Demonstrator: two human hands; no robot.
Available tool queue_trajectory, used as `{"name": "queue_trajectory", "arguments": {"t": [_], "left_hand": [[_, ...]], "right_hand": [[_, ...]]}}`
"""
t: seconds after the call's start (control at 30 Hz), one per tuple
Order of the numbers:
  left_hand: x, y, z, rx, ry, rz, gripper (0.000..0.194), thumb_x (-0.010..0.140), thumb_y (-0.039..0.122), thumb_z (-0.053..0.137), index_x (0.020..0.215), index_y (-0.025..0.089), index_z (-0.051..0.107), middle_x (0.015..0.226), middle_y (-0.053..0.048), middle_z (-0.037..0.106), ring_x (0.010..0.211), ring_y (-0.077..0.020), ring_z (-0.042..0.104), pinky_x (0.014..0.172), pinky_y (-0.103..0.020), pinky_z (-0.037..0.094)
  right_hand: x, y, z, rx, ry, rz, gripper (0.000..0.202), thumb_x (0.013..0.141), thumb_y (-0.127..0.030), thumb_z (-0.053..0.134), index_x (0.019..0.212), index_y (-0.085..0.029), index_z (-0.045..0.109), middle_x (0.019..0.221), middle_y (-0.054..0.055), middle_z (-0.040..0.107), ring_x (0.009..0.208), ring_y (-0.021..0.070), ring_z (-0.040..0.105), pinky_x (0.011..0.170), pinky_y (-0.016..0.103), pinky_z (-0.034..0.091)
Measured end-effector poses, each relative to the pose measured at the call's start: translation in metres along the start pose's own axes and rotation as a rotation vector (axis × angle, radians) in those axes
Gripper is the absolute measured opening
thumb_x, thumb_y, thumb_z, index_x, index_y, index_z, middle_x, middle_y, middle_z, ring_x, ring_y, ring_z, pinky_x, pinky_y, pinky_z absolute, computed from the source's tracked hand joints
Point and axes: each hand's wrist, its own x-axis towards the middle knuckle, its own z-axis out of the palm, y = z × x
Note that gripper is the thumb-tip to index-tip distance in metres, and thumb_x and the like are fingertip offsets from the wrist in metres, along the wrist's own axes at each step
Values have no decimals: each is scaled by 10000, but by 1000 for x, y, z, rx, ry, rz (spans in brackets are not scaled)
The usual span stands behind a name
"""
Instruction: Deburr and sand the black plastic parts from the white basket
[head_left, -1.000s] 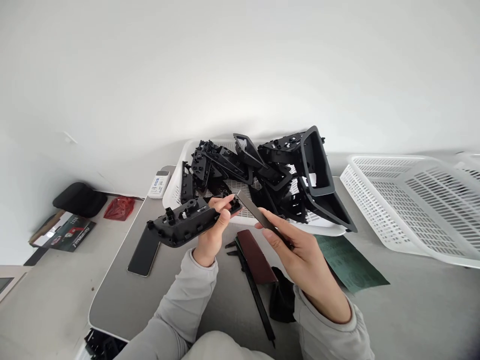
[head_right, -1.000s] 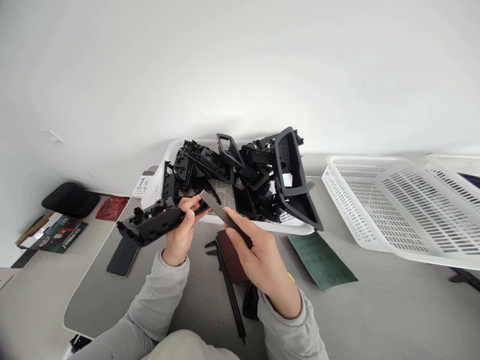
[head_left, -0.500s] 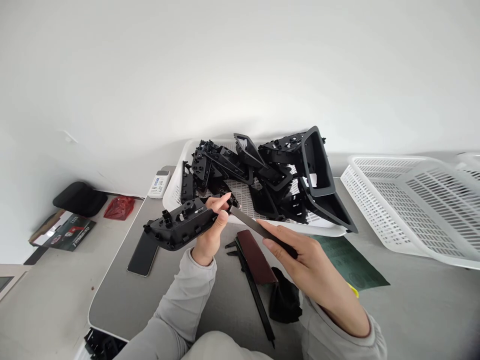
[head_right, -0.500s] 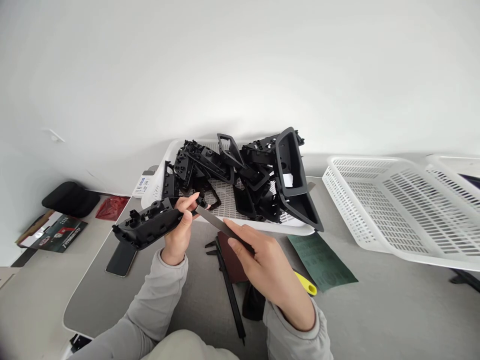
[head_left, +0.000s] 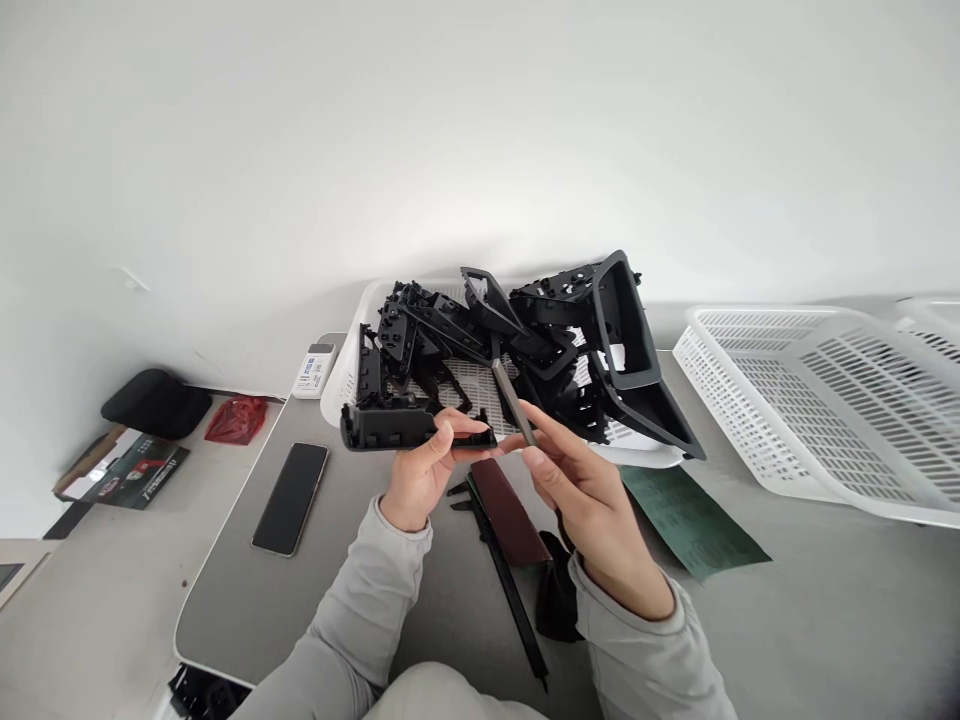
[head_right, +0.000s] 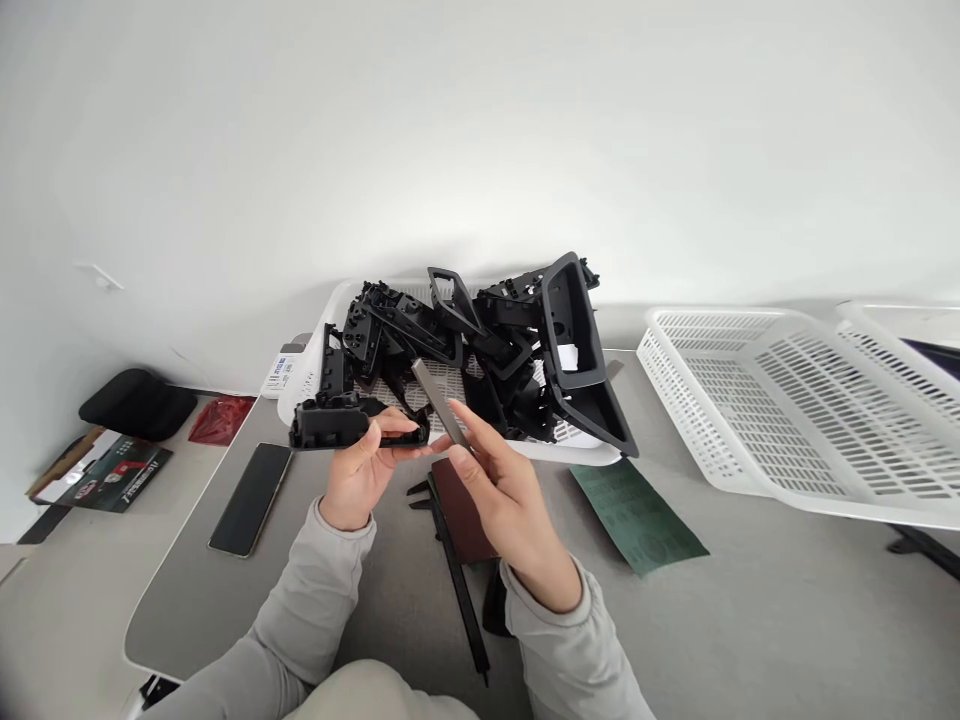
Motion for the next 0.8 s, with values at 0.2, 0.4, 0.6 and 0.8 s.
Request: {"name": "queue_trajectory", "arguments": {"t": [0.2,0.4,0.6,0.8], "left_hand": [[0,-2,3,-123,-12,-157,379,657,518,767,730,149,727,771,-35,624,612,-157,674,628,-301,610],[2,-1,4,-226,-18,-176,307,613,402,834,678,154,665,705,23,565,575,-86,651,600,-199,593],[1,2,1,-212,-80,-163,379,631,449,814,618,168,560,665,21,517,544,-84,618,503,-179,556],[2,-1,0,-323,-164,-239,403,637,439,816,623,152,532,629,15,538,492,-75,582,463,-171,518]], "right_hand": [[8,10,10,167,-64,66,422,848,-445,597,1225,-261,644,824,34,670,468,86,436,390,232,364],[8,7,8,200,-39,59,346,814,-452,633,1108,-281,695,821,16,650,440,63,321,382,231,285],[9,9,10,287,-114,100,442,821,-439,622,1235,-285,630,718,-12,590,444,68,314,385,226,253],[11,14,10,380,-109,82,376,813,-433,648,1156,-280,666,924,34,664,440,44,306,373,218,244]]}}
